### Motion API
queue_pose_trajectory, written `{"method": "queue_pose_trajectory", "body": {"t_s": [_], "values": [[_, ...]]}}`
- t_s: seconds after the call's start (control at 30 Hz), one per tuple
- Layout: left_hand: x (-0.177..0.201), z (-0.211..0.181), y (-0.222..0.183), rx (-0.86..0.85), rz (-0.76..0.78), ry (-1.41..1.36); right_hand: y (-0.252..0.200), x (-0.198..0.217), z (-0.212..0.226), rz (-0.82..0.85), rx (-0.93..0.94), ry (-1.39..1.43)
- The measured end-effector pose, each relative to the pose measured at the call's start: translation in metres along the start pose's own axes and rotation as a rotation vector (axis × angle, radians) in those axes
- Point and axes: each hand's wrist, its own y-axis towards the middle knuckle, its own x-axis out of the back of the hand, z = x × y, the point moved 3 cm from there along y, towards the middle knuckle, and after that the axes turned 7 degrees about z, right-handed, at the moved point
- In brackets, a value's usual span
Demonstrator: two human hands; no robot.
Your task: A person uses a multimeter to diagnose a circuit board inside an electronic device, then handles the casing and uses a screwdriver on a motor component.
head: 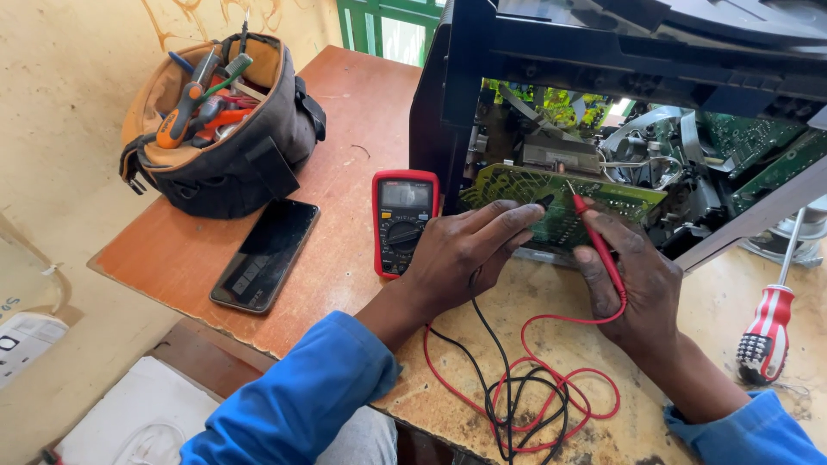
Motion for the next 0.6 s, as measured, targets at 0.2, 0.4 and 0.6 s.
{"method": "queue_pose_trajectory", "body": {"t_s": [0.2,0.4,0.6], "values": [[0.0,0.0,0.0,-0.002,-0.009,0.009,-0.001,-0.001,0.001,-0.008,-0.034,0.012],[-0.001,0.001,-0.001,-0.006,-0.021,0.012,-0.004,-0.001,-0.002,-0.025,-0.032,0.014],[0.0,0.001,0.0,-0.003,-0.023,-0.003,-0.01,0.0,-0.011,-0.076,-0.018,0.016]]}}
